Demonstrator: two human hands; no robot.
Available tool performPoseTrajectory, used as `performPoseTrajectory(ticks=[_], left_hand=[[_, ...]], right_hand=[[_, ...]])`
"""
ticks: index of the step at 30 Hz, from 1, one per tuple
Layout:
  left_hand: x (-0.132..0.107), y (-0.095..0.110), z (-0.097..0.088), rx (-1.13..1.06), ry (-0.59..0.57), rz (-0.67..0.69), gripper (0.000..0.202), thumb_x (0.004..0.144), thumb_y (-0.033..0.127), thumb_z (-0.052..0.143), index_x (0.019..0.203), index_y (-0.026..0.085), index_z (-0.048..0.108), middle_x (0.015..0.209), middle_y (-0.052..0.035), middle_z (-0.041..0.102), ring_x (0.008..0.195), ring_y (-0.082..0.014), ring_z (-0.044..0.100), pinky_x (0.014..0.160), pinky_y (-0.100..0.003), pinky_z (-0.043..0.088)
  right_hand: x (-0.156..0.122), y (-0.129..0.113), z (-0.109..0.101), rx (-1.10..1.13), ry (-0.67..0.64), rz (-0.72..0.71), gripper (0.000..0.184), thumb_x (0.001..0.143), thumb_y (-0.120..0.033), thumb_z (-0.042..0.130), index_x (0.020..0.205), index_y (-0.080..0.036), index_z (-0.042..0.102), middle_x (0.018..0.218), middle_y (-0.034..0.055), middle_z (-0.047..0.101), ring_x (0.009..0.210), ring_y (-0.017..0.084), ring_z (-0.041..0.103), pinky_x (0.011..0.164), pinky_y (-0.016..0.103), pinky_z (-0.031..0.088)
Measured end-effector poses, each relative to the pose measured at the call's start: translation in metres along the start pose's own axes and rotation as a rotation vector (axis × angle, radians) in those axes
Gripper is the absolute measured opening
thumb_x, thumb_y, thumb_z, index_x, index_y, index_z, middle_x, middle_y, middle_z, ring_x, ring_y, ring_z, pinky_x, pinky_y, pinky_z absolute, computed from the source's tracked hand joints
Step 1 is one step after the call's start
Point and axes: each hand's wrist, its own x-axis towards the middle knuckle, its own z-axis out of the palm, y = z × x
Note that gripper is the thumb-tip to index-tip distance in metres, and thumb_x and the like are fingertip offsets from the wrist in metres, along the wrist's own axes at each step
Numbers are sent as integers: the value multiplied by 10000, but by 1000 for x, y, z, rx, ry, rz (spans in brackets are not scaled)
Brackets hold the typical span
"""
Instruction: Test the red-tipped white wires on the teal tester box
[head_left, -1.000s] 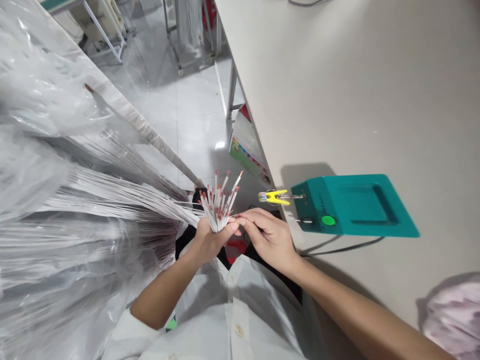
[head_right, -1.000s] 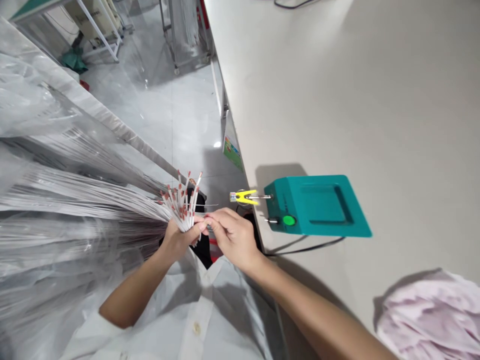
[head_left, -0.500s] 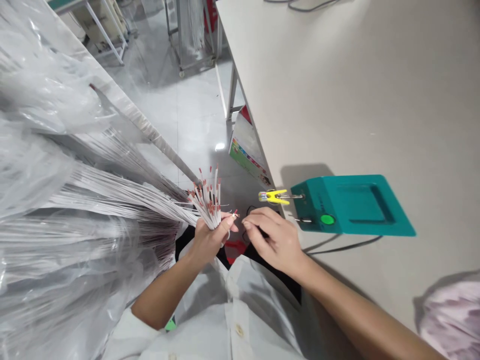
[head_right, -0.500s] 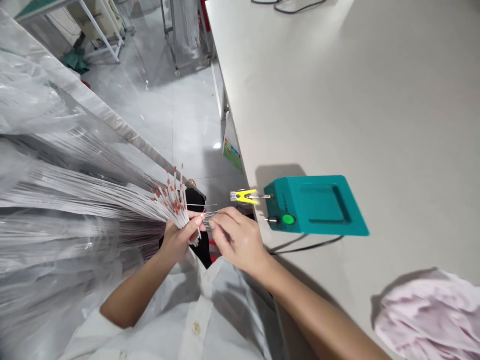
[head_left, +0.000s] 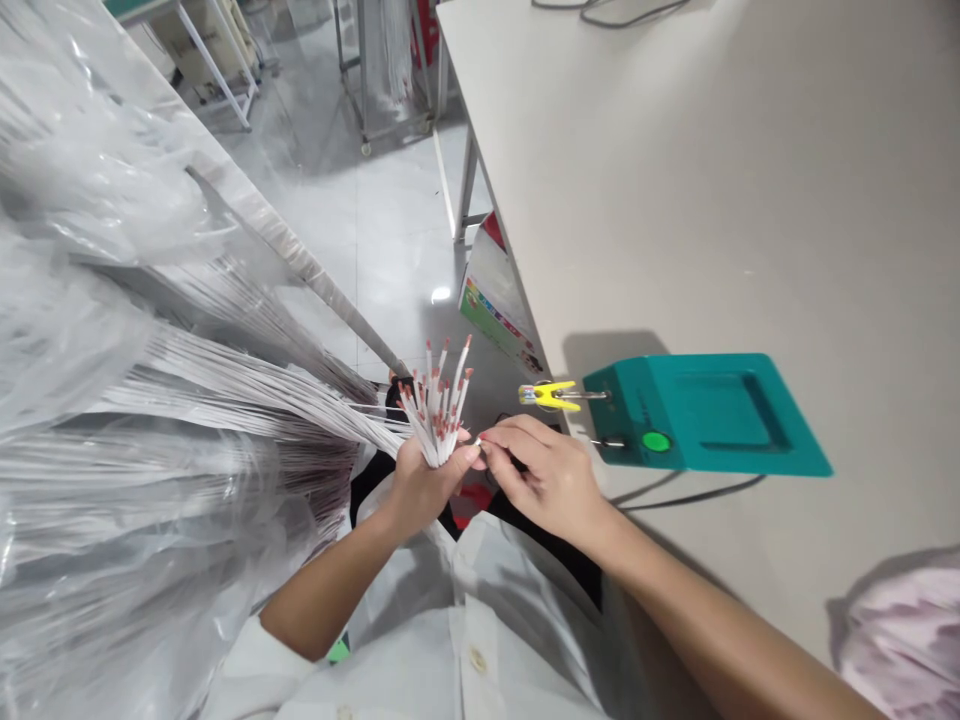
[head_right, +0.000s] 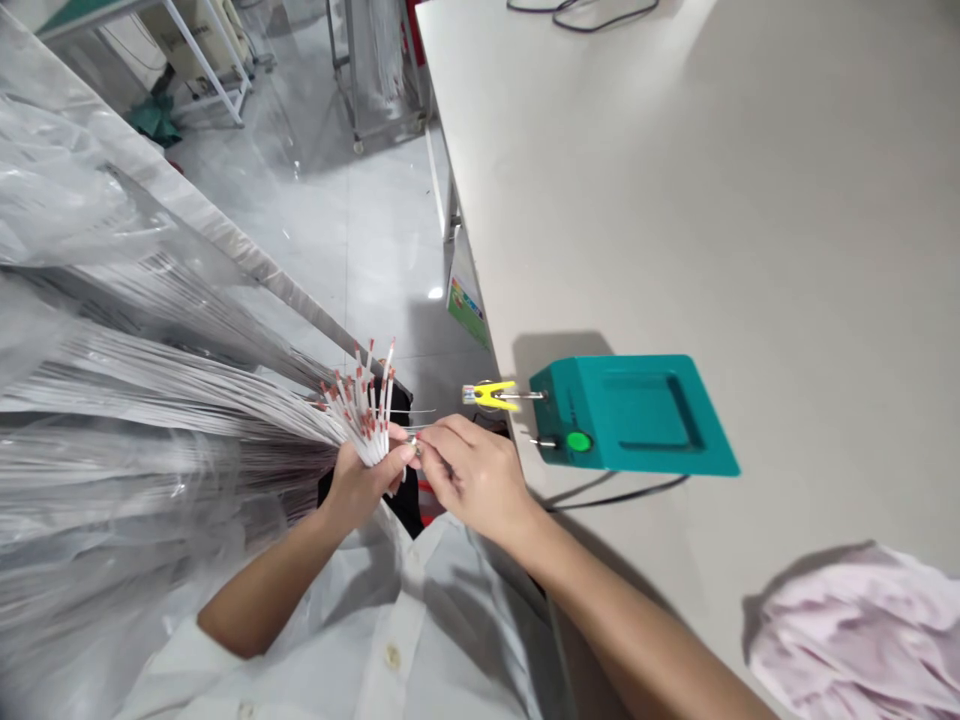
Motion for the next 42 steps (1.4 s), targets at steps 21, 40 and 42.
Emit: performPoseTrajectory(ticks=[21, 40, 42], left_hand=[[6, -6, 10, 52, 25, -7, 330, 743, 291, 608, 1035, 139, 588, 641, -11, 653, 429, -79, 470, 447, -218, 387], [38, 4, 18, 107, -145, 2, 458, 784, 274, 533, 1203, 92, 544, 715, -46, 672, 404, -57, 462, 429, -209, 390], [43, 8, 21, 78, -151, -2, 481, 783, 279, 544, 1217, 73, 531, 730, -65, 685, 401, -55, 452, 420, -209, 382]], right_hand=[[1, 6, -11, 603, -133, 627, 220, 796, -384, 569, 858, -187, 644, 752, 32, 605, 624, 122, 543, 565, 256, 449], [25, 23, -77, -1013, -384, -21, 261, 852, -147, 462, 1060, -156, 618, 937, 95, 679, 1035, 299, 518, 886, 461, 246], [31, 24, -78, -995, -430, 3, 235, 841, -133, 463, 987, -184, 640, 931, 77, 684, 1062, 307, 508, 914, 486, 209]])
